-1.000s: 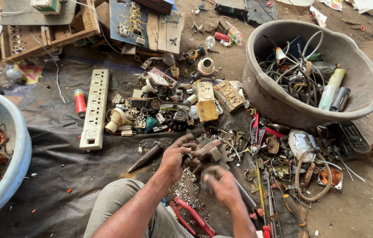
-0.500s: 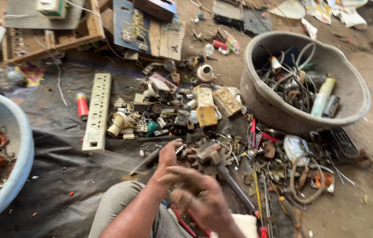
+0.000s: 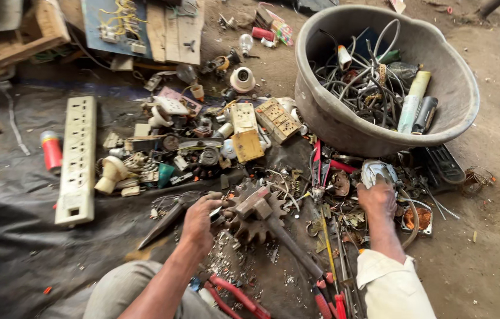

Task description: The person dismantles various electronic components, using pliers and a screwdriver to remove internal parts and wires from discarded objects.

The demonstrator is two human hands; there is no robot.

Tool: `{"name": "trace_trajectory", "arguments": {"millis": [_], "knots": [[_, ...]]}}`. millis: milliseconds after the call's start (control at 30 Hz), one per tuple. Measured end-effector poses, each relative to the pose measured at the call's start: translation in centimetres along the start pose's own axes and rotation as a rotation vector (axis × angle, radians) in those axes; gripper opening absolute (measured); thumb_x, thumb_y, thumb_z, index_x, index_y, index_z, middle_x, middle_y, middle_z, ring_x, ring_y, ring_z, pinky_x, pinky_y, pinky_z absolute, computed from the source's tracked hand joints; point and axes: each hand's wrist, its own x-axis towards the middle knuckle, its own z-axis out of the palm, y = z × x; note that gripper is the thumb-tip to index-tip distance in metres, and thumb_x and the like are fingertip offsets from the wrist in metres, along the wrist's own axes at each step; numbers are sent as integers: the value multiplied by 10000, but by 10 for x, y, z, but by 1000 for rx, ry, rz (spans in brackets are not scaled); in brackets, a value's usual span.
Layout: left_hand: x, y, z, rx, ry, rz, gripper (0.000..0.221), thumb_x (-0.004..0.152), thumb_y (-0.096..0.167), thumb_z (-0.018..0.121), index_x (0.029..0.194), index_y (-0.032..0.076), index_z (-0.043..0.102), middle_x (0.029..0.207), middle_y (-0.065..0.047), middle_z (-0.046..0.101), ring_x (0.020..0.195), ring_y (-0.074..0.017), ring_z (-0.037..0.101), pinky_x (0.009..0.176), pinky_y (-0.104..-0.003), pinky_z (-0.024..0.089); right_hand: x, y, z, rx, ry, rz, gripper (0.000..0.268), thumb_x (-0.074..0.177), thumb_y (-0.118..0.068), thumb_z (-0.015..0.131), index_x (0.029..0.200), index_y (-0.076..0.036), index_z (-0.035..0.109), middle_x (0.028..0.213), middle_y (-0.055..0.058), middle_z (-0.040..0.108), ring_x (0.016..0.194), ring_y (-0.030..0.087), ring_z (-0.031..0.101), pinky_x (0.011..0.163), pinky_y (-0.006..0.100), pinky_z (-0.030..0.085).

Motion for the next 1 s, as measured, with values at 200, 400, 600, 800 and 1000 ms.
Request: {"name": "trace_trajectory", "arguments": {"millis": [200, 400, 600, 800, 1000], "knots": [[5, -4, 6, 113, 58, 4, 272, 912, 89, 598, 1180, 63, 638, 967, -85, 693, 717, -176, 676, 602, -336, 559, 12, -6, 11, -80, -144, 49, 706, 994, -384, 621, 1578, -112, 333, 1665, 114, 273, 1316, 425, 521, 1041, 550, 486], [1, -1, 10, 157, 63, 0, 302, 901, 82, 589, 1199, 56, 632, 993, -73, 702, 755, -157, 664, 625, -344, 538, 5, 14, 41, -35, 164, -243, 580, 996, -352, 625, 1483, -63, 496, 1528, 265, 444, 1268, 408, 584, 889, 479, 578], [-1, -4, 7, 200, 75, -12, 338, 905, 90, 583, 1237, 52, 636, 999, -91, 681, 789, -168, 656, 632, -329, 539, 86, 78, 18, -238, 131, -14, 408, 1010, -379, 596, 1289, -96, 686, 1290, 244, 654, 1122, 402, 668, 876, 518, 572], [5, -1, 12, 162, 94, -40, 387, 877, 65, 574, 1259, 20, 614, 1018, -105, 685, 804, -171, 666, 627, -326, 550, 166, 91, 32, -281, -20, 70, 421, 949, -426, 662, 1208, -109, 760, 1196, 233, 724, 1078, 397, 692, 905, 521, 560], [8, 0, 19, 87, 59, -39, 429, 855, 29, 576, 1280, -35, 581, 1042, -149, 670, 795, -192, 674, 641, -329, 592, 189, 105, 40, -55, -53, -155, 517, 849, -486, 778, 1178, -88, 773, 1167, 237, 735, 1083, 395, 686, 930, 499, 550]]}}
